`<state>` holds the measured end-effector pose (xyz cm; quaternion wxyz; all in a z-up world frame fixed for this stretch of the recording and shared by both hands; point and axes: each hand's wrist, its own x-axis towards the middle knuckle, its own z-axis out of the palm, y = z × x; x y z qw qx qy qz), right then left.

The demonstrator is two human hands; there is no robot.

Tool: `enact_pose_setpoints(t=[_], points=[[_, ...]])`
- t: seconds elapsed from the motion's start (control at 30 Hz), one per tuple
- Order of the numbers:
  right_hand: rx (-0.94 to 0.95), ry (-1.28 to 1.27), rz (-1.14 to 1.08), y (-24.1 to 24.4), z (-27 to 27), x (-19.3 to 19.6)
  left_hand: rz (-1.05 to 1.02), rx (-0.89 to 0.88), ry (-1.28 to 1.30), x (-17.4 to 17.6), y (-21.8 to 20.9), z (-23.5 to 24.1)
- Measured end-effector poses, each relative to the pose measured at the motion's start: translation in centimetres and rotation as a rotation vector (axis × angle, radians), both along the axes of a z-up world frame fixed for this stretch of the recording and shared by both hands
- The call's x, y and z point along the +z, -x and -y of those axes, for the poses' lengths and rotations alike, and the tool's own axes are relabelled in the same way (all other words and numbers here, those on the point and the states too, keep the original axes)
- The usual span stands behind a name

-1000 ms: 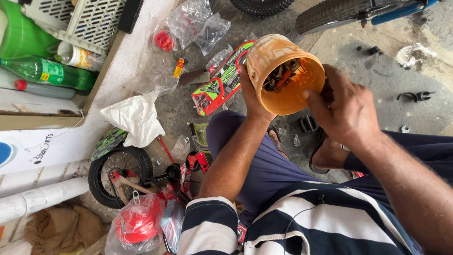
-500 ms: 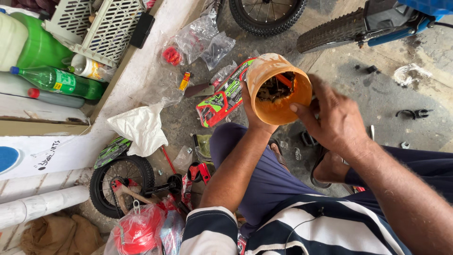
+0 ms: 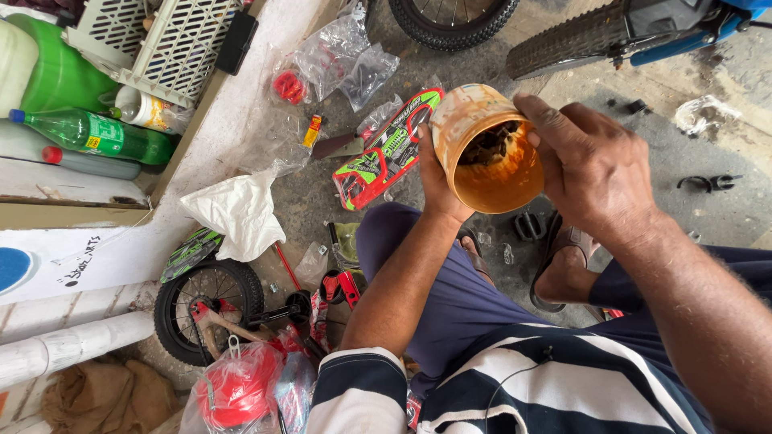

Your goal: The person sits on the floor and retrieves a small black bicycle part from a bucket. They then use a wrench to tighten a bolt on the bicycle's crankset, securing the part in place.

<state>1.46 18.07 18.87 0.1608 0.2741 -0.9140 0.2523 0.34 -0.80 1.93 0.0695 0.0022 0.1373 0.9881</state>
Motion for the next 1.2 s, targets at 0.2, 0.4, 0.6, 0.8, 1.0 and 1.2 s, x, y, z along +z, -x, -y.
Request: enact_pose_setpoints(t=[0.2,0.4,0.6,0.8,1.0,1.2], points=[[0.026,0.108,0.035,0.4,0.0,-0.7,-0.011,0.018,0.037,0.1,-0.1,-0.1],[0.037,0.173,-0.166,-1.5,0.2,-0.7,0.007,0.037,0.012,-0.9,0.1,0.0],[0.155,-0.161,0.026,-2.9,3.2,0.2,0.033,0.005,0.020,-2.0,-0.1,-0.2],[0.218,-0.564,0.305,0.9,5.8,-0.6,0.117,-0.045,0.035,-2.0,0.3,-0.3],[0.277,-0.355,0.447,-1.1,5.4,-0.1,0.107,0.031,-0.033,-2.3,0.5,0.5],[0.301,-0.404,0.473,-2.9,4.5,1.7,0.099,0.078,-0.015,-2.7,0.5,0.7]])
